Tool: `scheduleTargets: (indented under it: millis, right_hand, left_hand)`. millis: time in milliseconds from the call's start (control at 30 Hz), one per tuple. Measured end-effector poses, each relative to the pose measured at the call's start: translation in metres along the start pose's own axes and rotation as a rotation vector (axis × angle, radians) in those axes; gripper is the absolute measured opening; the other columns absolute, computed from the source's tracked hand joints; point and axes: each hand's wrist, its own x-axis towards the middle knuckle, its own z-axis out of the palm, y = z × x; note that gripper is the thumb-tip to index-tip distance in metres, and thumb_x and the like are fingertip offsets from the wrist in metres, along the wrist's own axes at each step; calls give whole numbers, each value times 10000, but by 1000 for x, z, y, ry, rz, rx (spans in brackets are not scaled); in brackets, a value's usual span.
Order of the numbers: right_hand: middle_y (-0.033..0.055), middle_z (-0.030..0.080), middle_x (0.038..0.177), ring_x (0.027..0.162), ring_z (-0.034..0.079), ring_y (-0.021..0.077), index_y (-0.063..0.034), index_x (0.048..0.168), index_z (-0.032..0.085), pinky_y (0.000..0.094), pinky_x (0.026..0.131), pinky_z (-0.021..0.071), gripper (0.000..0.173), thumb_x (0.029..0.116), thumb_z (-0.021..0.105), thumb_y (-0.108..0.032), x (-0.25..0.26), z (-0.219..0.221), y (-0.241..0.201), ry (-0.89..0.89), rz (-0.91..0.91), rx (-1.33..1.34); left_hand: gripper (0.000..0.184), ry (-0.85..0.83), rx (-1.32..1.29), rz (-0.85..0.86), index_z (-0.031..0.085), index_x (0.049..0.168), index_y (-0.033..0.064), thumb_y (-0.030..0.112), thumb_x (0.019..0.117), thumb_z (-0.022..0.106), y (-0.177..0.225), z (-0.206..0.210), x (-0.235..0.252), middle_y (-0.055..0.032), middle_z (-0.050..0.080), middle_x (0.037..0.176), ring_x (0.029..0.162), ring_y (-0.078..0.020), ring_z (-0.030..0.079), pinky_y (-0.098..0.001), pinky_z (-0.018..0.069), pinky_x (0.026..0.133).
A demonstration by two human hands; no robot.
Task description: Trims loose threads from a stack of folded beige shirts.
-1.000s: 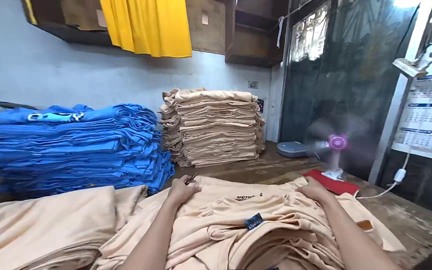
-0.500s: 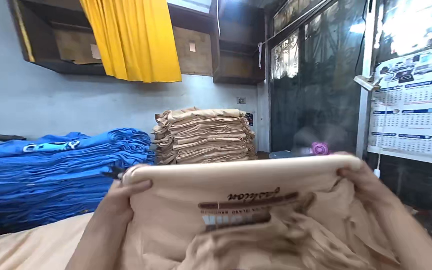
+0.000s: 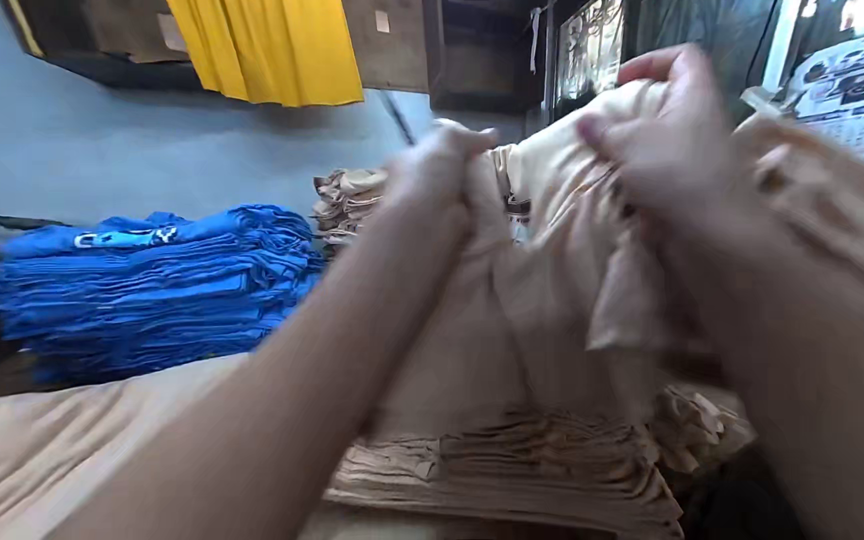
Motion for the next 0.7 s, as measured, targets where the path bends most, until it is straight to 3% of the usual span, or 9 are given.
scheduleTargets:
  millis: [67, 133, 233, 300, 367, 433, 567, 633, 700]
  right_hand:
    - [187, 585, 1254, 1033, 637, 274, -118, 1510, 380, 461, 831, 548, 632, 981, 689, -277, -62, 34, 0, 21, 5, -48]
    - [262, 521, 1304, 1073, 598, 414, -122, 1532, 421, 584, 807, 525, 773, 902, 747, -429, -110, 53, 43, 121, 6, -213]
    - [245, 645, 1186, 996, 671, 411, -40, 1233, 680, 631, 792, 552, 594, 724, 896, -257, -137, 54, 123, 225, 102, -224]
    - [93, 725, 980, 839, 707, 220, -58, 1024, 674, 482, 702, 579, 381, 694, 855, -116, -128, 41, 125, 281, 123, -64]
    - [-52, 726, 946, 804, 696, 37, -140, 929, 601, 270, 665, 593, 301, 693, 775, -71, -115, 32, 95, 277, 83, 142]
    - [-87, 723, 931, 801, 692, 6, -166, 919, 584, 213, 668, 596, 281, 717, 718, -23, -102, 27, 68, 224, -23, 363]
    - [-74, 697, 770, 706, 680, 28, -145, 920, 547, 223, 656, 598, 231, 812, 564, 59, -57, 35, 43, 230, -101, 859]
    - [-33, 676, 791, 731, 684, 40, -91, 998, 518, 219, 670, 597, 188, 846, 532, 19, -35, 53, 51, 222, -127, 963]
    - [102, 673, 888, 799, 689, 100, 82, 1105, 515, 219, 701, 585, 235, 871, 503, 70, -26, 63, 58, 114, 38, 611]
  left_hand:
    - [304, 20, -82, -249, 640, 1053, 77, 378, 1005, 637, -12, 31, -7, -48, 642, 836, 740, -135, 648, -320, 569, 685]
    - [450, -293, 24, -326, 643, 945, 104, 532, 1025, 531, -48, 5, 8, 28, 583, 678, 548, -28, 514, -207, 449, 514]
    - [303, -386, 408, -365, 717, 996, 84, 327, 1061, 548, -77, -42, -3, 33, 636, 643, 392, 1, 324, -174, 244, 375]
    - [232, -349, 684, -270, 730, 949, 86, 283, 1027, 634, -82, -69, -8, 26, 631, 673, 462, -40, 400, -225, 318, 444]
    - [228, -336, 868, -140, 738, 925, 85, 299, 990, 693, -83, -90, 0, -13, 606, 685, 570, -112, 511, -321, 435, 552]
    - [207, -302, 965, -4, 769, 991, 110, 312, 953, 746, -75, -102, 7, -45, 650, 725, 640, -174, 585, -427, 508, 629]
    - [542, -363, 756, 231, 627, 1331, 148, 361, 866, 810, -60, -113, 22, 18, 541, 697, 562, -90, 485, -283, 445, 532]
    - [721, -315, 762, 223, 527, 1399, 157, 423, 804, 836, -57, -113, 28, -45, 659, 850, 692, -143, 629, -367, 564, 646]
    - [800, -171, 845, 189, 505, 1365, 116, 486, 754, 865, -64, -125, 29, -107, 686, 951, 815, -235, 682, -494, 588, 738]
